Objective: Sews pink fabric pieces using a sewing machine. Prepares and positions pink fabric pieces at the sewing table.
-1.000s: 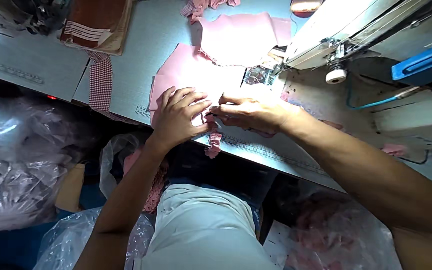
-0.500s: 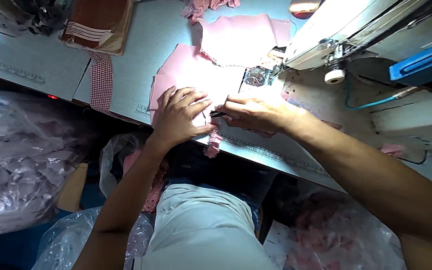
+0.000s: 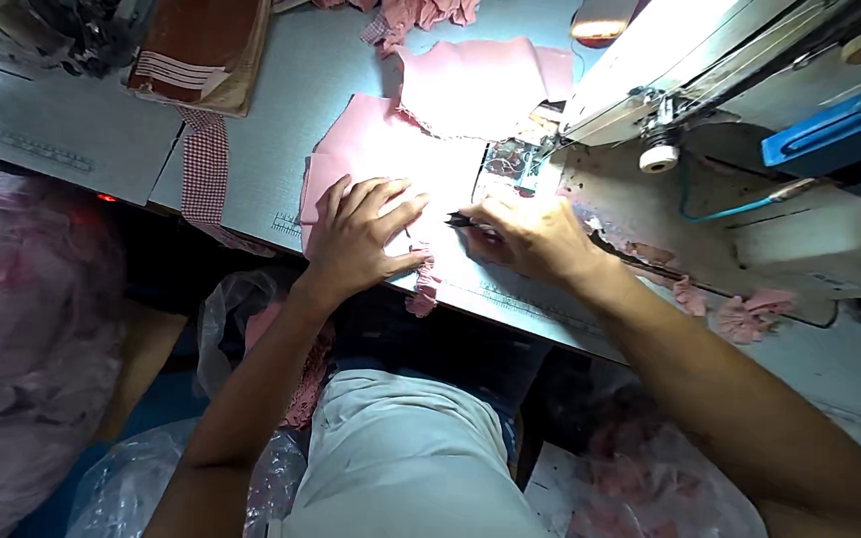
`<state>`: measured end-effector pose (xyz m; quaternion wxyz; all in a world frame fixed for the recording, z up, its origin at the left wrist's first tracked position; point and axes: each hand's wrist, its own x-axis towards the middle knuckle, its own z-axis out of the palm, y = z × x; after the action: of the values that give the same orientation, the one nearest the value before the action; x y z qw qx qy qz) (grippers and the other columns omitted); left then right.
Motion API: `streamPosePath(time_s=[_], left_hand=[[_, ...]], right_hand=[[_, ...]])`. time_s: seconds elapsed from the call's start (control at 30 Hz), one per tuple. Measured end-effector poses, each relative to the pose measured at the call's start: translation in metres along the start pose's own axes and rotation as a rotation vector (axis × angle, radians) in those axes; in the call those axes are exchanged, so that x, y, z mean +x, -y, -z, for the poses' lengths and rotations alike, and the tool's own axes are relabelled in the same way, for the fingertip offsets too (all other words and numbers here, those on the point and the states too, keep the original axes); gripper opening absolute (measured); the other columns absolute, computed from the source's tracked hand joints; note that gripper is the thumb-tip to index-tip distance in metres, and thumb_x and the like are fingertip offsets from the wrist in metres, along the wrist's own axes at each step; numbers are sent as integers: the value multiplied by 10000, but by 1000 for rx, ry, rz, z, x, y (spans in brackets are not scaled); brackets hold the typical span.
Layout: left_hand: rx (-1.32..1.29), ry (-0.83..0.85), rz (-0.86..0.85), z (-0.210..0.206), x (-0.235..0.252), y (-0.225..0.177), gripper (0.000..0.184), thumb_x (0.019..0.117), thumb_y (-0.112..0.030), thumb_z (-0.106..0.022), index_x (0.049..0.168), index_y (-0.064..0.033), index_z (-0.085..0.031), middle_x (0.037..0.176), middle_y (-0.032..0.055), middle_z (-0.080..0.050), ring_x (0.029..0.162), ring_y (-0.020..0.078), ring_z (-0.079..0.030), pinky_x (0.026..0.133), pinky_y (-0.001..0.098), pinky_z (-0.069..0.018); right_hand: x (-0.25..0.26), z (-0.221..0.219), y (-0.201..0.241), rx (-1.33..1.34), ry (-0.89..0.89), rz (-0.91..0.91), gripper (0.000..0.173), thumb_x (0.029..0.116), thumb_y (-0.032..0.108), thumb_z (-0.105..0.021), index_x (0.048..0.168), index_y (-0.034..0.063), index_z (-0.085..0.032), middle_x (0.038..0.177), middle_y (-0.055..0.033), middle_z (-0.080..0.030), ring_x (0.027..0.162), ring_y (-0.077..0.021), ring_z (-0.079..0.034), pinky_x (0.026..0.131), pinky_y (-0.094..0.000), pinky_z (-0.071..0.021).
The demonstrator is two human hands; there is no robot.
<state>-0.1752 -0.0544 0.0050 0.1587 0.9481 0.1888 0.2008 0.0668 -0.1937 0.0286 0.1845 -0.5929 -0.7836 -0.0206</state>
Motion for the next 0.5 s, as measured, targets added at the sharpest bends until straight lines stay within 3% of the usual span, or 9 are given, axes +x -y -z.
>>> streamPosePath(time_s=[0.03,0.07,0.13,0.2,0.27,0.33,0.4,0.5], left_hand=[[-12,-17,-41,0,0,0,506,912,-620,-624,1332,-345,-688,1482,32,-574,1457,294,-432,1210,662,-177],[-33,-31,-91,0,-1,-1,377,936,-556,-633,1213,-328,-749,1459,52,-587,1478,335,-392,1201,714,-124],[-5,-14,-179,4,-1,-6,258,986,-474,-611,1037,-287,-781,1410,56,-618,1501,391,-334,1170,781,-46],[51,23,-245,12,-2,-15,257,1005,-404,-594,985,-226,-779,1371,76,-637,1490,427,-331,1151,813,-37],[18,-12,-297,19,0,-23,250,1003,-348,-612,983,-159,-775,1350,93,-654,1468,431,-372,1155,809,-76],[-160,-111,-289,29,1,-32,239,1018,-336,-614,1013,-134,-742,1324,76,-667,1451,368,-414,1201,739,-94],[-348,-206,-252,43,2,-43,204,1048,-341,-569,1036,-150,-641,1247,6,-678,1400,248,-486,1250,622,-158],[-490,-436,-182,51,10,-54,185,1059,-303,-565,1081,-120,-579,991,-33,-708,1130,160,-664,1191,516,-360]], right_hand=[[-7,2,0,-36,-20,-83,268,1001,248,-590,1161,76,-718,946,-158,-686,711,-341,-677,530,-487,-506],[-13,2,2,-85,-42,-159,293,1010,288,-585,1191,108,-728,1019,-157,-701,847,-358,-685,655,-502,-535],[-21,2,16,-140,-66,-296,333,1027,356,-575,1253,168,-731,1274,-170,-653,1180,-410,-574,973,-573,-446],[-24,1,44,-137,-132,-407,395,1024,383,-580,1318,146,-696,1436,-184,-565,1339,-427,-483,1084,-622,-361],[-29,-9,72,-13,-280,-493,461,1022,436,-561,1268,77,-712,1387,-163,-619,1312,-360,-537,1105,-543,-400],[-36,-15,103,405,-324,-558,615,1012,523,-540,1323,4,-650,1292,-128,-663,1238,-243,-588,1068,-417,-472],[-40,-12,130,925,-278,-547,602,983,408,-673,1391,-23,-573,1181,-135,-696,1103,-178,-654,996,-371,-535],[-52,-6,151,1393,-196,-387,431,957,147,-695,1296,-91,-576,1018,-133,-693,888,-100,-662,833,-268,-562]])
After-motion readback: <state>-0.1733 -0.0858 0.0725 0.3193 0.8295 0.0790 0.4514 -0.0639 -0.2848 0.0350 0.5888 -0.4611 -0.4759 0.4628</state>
